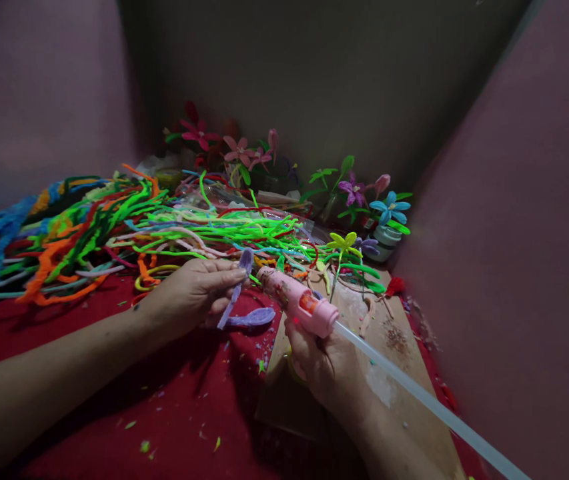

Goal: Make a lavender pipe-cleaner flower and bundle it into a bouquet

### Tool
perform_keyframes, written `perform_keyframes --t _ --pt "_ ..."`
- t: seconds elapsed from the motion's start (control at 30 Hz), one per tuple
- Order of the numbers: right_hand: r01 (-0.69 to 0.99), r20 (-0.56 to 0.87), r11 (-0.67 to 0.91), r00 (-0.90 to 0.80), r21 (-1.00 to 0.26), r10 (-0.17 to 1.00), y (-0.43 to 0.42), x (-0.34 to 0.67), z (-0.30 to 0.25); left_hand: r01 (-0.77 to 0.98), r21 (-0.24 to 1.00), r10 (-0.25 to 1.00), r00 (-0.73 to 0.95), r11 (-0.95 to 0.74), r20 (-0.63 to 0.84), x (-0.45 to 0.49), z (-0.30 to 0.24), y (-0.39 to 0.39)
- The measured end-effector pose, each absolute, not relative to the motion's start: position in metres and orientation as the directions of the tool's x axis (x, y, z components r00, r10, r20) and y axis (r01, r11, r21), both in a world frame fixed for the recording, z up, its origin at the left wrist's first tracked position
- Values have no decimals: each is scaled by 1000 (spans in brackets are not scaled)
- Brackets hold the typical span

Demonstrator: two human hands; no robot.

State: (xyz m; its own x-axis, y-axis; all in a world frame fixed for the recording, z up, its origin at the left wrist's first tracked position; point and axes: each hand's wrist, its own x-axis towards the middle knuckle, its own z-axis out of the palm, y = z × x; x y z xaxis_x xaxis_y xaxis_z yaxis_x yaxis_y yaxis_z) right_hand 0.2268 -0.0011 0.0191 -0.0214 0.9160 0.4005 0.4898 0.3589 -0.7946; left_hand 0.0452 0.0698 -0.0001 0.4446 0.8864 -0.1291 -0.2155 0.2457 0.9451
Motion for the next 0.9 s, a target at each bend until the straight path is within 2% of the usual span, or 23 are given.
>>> perform_keyframes --t 0.13,0.3,0.43,0.73,0.9 --pt "504 328 308 -50 -807 943 -2 228 15 -202 953 896 427 228 -124 46 2 69" --pt "504 441 364 38 -783 897 -2 229 12 -185 960 896 428 212 -116 46 2 69" --pt "503 464 378 51 -777 884 -1 226 14 -169 964 897 427 206 -117 45 0 70" --pt "408 268 254 -23 -877 963 -3 232 3 -177 963 905 410 204 -116 46 3 70" --pt "471 286 268 -34 -840 958 -3 233 4 -164 972 912 400 170 -93 45 3 70"
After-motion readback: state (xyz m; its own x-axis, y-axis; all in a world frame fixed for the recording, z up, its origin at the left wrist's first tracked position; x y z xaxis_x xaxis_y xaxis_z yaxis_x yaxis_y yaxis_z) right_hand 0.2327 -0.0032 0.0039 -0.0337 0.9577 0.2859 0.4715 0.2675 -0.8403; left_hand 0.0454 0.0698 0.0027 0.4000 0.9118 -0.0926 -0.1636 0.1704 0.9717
